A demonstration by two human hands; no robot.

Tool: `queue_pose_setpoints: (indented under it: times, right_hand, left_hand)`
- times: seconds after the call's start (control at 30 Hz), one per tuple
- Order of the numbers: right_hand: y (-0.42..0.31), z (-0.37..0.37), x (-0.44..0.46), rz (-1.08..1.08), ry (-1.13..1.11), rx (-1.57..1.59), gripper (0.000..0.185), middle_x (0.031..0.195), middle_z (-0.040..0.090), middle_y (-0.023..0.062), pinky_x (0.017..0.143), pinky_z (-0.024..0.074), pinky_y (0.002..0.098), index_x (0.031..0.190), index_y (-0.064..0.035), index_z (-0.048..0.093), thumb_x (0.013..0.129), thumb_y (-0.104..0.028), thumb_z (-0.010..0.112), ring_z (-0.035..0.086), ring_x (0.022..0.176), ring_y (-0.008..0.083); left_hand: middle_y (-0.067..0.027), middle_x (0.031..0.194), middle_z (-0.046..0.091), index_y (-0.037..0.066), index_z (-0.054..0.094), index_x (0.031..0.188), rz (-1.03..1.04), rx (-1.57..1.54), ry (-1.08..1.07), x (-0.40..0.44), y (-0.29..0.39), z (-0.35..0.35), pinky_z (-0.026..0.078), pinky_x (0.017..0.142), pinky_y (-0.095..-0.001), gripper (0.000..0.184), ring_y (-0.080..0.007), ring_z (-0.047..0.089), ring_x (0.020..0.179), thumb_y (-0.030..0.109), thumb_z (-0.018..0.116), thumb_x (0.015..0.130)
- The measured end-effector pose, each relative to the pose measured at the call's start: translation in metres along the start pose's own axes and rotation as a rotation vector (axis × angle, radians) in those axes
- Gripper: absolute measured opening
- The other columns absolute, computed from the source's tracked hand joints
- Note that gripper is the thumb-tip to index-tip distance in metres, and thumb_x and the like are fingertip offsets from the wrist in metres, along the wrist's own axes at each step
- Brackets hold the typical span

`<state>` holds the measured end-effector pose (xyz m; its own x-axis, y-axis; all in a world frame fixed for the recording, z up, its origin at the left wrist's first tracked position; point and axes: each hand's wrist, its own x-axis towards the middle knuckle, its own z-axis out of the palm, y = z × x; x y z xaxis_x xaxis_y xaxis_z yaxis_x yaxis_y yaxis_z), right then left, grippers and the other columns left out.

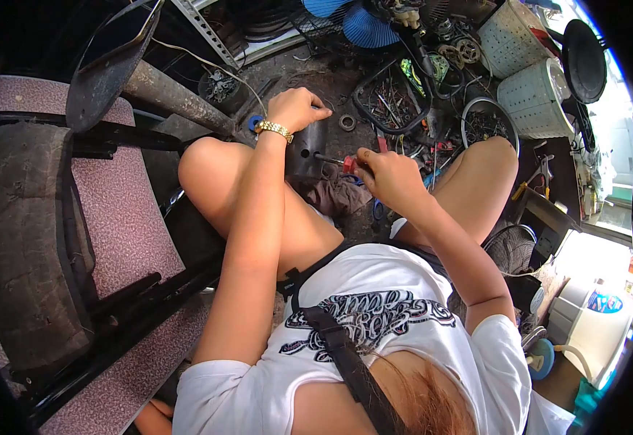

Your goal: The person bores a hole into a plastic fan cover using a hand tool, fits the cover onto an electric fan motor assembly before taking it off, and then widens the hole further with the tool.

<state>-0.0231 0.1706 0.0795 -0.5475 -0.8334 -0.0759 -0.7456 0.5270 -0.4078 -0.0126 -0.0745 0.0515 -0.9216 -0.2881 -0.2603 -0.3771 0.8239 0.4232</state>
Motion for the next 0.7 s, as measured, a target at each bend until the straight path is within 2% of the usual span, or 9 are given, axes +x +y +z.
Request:
queue_pose_setpoints:
  times: [0.6, 0.7]
  right_hand:
    - [0.0007, 0.0002, -0.0011, -0.020, 0.058, -0.020, 0.023, 0.072, 0.067, 0.0133, 0.056, 0.0512, 0.0453, 0.101, -0.0110, 0.065, 0.087, -0.030, 0.063, 0.067, 0.067, 0.0334]
    - [0.0002, 0.0001, -0.0017, -0.019, 0.056, -0.049, 0.022, 0.071, 0.067, 0.0132, 0.056, 0.0514, 0.0447, 0.095, -0.0093, 0.066, 0.087, -0.029, 0.062, 0.066, 0.066, 0.0332]
  left_hand:
    - [-0.0114, 0.094, 0.072, 0.021, 0.077, 0.095, -0.005, 0.003, 0.004, 0.0019, -0.0019, 0.0027, 0.052, 0.081, -0.0407, 0.035, -0.0308, 0.068, 0.091, 0.050, 0.071, 0.075]
    - [-0.0116, 0.093, 0.072, 0.021, 0.077, 0.094, -0.009, -0.001, 0.007, 0.0009, -0.0011, 0.0016, 0.052, 0.079, -0.0408, 0.036, -0.0309, 0.068, 0.091, 0.051, 0.071, 0.076]
